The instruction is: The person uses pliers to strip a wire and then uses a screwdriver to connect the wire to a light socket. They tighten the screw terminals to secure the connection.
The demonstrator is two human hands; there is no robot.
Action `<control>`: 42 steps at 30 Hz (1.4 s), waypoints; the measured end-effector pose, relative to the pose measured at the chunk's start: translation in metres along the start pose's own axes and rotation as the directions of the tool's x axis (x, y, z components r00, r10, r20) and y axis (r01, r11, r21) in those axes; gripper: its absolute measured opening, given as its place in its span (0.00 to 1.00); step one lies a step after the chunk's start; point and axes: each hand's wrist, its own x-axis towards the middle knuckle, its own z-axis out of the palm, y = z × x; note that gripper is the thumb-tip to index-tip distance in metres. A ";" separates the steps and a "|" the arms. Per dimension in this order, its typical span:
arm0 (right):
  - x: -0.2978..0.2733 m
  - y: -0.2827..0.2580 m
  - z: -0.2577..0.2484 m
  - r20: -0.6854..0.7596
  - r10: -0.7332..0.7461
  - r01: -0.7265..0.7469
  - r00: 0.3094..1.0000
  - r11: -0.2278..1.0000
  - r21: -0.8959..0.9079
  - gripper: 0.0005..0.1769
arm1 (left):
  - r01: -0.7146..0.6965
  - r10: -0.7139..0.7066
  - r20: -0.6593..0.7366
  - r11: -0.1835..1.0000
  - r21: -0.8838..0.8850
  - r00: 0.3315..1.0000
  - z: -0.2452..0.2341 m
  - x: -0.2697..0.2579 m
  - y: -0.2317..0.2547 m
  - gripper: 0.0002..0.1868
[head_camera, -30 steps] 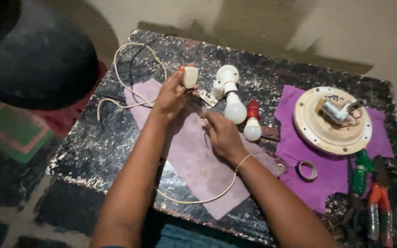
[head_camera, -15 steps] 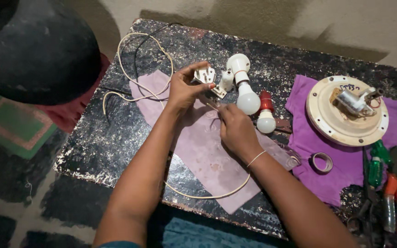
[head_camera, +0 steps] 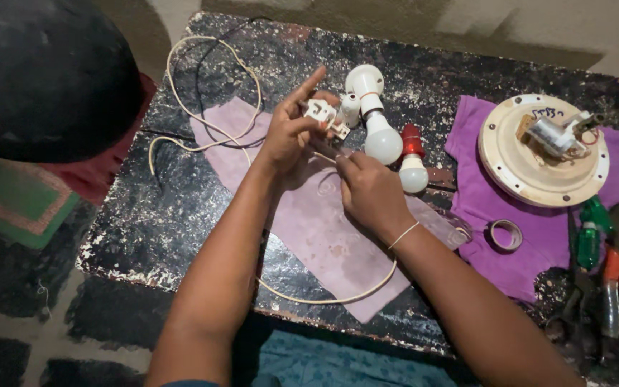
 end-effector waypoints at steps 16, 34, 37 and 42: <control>0.000 -0.016 -0.045 -0.088 -0.133 0.125 0.987 0.988 -0.092 0.17 | -0.219 0.361 -0.200 0.833 0.508 0.911 -0.025 0.012 -0.026 0.37; -0.061 0.138 -0.184 -0.696 0.299 -0.707 0.653 0.570 -0.418 0.03 | -0.455 0.654 -0.180 0.672 0.585 0.734 -0.018 0.005 0.003 0.36; -0.109 0.169 -0.217 -0.505 0.709 -0.844 0.492 0.245 -0.478 0.09 | -0.387 0.576 -0.209 0.734 0.558 0.790 -0.002 0.002 0.001 0.36; -0.133 0.201 -0.211 -0.120 0.926 -0.840 0.357 0.263 -0.474 0.29 | -0.349 0.560 -0.144 0.676 0.649 0.816 0.012 -0.001 -0.002 0.25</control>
